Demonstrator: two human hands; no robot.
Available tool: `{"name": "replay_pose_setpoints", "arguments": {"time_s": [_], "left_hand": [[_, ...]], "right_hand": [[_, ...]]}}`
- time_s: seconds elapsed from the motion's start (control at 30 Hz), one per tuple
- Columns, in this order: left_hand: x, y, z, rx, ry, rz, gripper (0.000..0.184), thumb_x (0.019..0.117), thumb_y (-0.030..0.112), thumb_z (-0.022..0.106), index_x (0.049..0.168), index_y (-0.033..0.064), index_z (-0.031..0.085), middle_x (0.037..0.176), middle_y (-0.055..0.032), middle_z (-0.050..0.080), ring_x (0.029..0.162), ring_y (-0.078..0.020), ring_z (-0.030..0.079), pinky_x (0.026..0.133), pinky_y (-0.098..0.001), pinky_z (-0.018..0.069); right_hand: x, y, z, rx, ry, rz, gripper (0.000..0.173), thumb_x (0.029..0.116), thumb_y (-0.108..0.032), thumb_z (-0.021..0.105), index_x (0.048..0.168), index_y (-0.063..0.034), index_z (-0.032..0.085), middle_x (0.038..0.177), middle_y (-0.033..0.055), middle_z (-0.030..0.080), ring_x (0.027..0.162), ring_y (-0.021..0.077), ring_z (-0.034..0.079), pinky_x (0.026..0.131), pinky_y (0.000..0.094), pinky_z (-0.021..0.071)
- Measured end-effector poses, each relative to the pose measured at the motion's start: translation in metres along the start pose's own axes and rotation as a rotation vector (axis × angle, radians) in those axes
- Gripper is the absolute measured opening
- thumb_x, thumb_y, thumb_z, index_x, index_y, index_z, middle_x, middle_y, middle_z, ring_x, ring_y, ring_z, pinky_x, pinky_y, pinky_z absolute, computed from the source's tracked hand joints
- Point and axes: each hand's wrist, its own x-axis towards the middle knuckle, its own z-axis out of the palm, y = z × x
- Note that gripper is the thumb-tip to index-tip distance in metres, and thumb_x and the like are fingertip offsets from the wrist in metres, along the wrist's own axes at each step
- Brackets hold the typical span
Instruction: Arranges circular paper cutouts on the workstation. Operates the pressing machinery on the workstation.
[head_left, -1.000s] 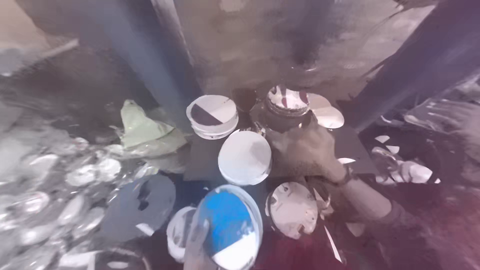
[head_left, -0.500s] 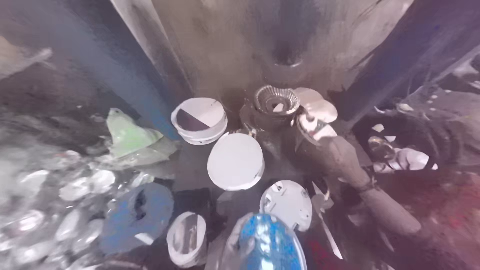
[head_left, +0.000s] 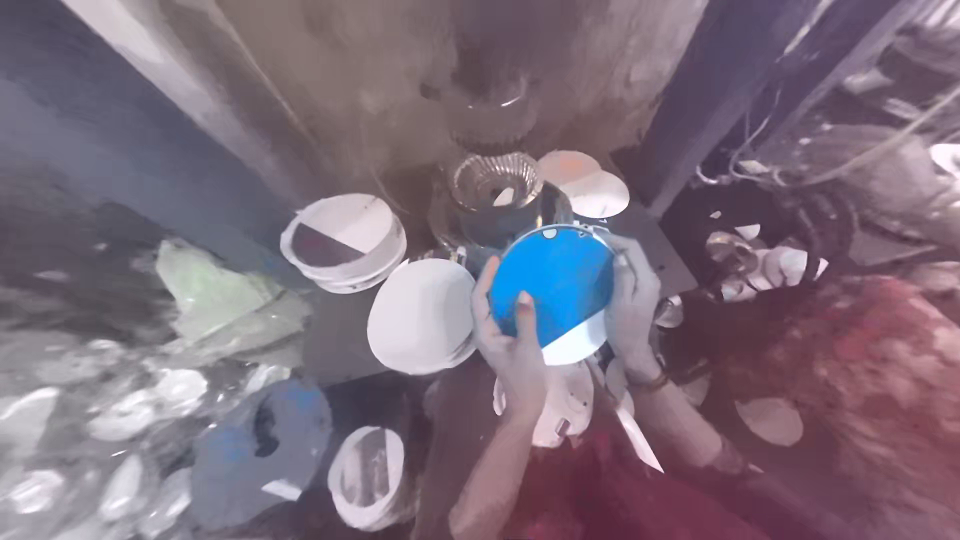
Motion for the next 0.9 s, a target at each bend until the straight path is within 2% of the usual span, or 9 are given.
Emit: {"name": "replay_pose_setpoints", "arguments": {"time_s": [0.07,0.13,0.23,0.3,0.4,0.47,0.67,0.77,0.9], "left_hand": [[0.011,-0.003,-0.006,0.105,-0.005,0.073,0.045,0.0932,-0.002,0.054,0.138,-0.0070,0.050,0.133,-0.0141,0.060,0.114,-0.0132,0.063,0.095,-0.0281,0.0545],[0.020,-0.007,-0.009,0.125,0.021,0.053,0.047,0.0916,-0.003,0.054,0.138,-0.0067,0.049,0.130,-0.0141,0.059,0.115,-0.0133,0.061,0.097,-0.0283,0.0527],[0.028,-0.003,0.000,0.035,0.047,-0.097,0.054,0.0932,0.000,0.052,0.144,0.0003,0.036,0.122,-0.0092,0.053,0.110,-0.0106,0.058,0.093,-0.0277,0.0520],[0.037,0.000,0.005,0.046,0.011,-0.166,0.058,0.0993,0.006,0.049,0.152,0.0061,0.027,0.134,-0.0112,0.050,0.117,-0.0126,0.056,0.097,-0.0318,0.0504],[0.056,0.006,0.005,0.046,-0.046,-0.251,0.063,0.1056,0.016,0.044,0.161,0.0171,0.013,0.157,-0.0117,0.032,0.131,-0.0217,0.048,0.099,-0.0417,0.0489],[0.064,0.012,-0.005,0.015,-0.033,-0.239,0.067,0.1039,0.015,0.047,0.161,0.0191,0.013,0.162,-0.0105,0.025,0.135,-0.0234,0.046,0.101,-0.0422,0.0491],[0.049,0.032,-0.068,0.090,0.017,-0.221,0.063,0.0996,0.010,0.044,0.158,0.0069,0.019,0.157,-0.0148,0.033,0.128,-0.0205,0.052,0.093,-0.0369,0.0530],[0.037,0.036,-0.101,0.123,0.039,-0.220,0.064,0.0995,0.010,0.045,0.158,0.0050,0.018,0.156,-0.0135,0.035,0.127,-0.0181,0.054,0.091,-0.0347,0.0546],[0.028,0.041,-0.125,0.134,0.041,-0.190,0.069,0.0984,0.015,0.046,0.157,0.0042,0.012,0.153,-0.0096,0.037,0.124,-0.0131,0.055,0.089,-0.0298,0.0556]], "right_hand": [[-0.002,-0.001,-0.005,-0.107,-0.130,-0.099,0.041,0.1100,-0.015,0.033,0.137,0.0044,0.057,0.129,0.0182,0.066,0.114,0.0168,0.066,0.097,0.0338,0.0543],[0.004,-0.005,-0.017,-0.129,-0.303,-0.068,0.042,0.1051,-0.008,0.042,0.144,0.0012,0.052,0.128,0.0177,0.066,0.107,0.0181,0.068,0.091,0.0355,0.0564],[0.030,-0.003,-0.031,-0.050,-0.453,0.126,0.039,0.1044,-0.010,0.051,0.143,-0.0070,0.057,0.114,0.0108,0.071,0.086,0.0130,0.069,0.073,0.0321,0.0587],[0.056,0.008,-0.029,0.074,-0.517,0.261,0.032,0.1052,-0.010,0.053,0.136,-0.0069,0.062,0.103,0.0080,0.072,0.072,0.0095,0.065,0.060,0.0256,0.0556],[0.110,0.041,0.004,0.129,-0.468,0.427,0.020,0.1027,-0.007,0.056,0.118,0.0012,0.066,0.088,0.0035,0.067,0.069,0.0043,0.060,0.062,0.0227,0.0527],[0.143,0.061,0.030,0.016,-0.450,0.396,0.019,0.1010,-0.010,0.060,0.114,0.0020,0.068,0.092,0.0073,0.069,0.073,0.0072,0.062,0.068,0.0266,0.0546],[0.186,0.066,0.079,-0.275,-0.527,0.289,0.021,0.0989,-0.018,0.067,0.109,-0.0003,0.073,0.095,0.0132,0.071,0.073,0.0164,0.065,0.073,0.0372,0.0566],[0.191,0.058,0.082,-0.365,-0.546,0.269,0.023,0.0965,-0.019,0.071,0.109,-0.0009,0.075,0.101,0.0170,0.073,0.084,0.0248,0.070,0.083,0.0456,0.0572],[0.187,0.049,0.078,-0.420,-0.522,0.266,0.028,0.0945,-0.026,0.074,0.099,0.0018,0.073,0.092,0.0162,0.070,0.078,0.0232,0.066,0.081,0.0459,0.0538]]}}
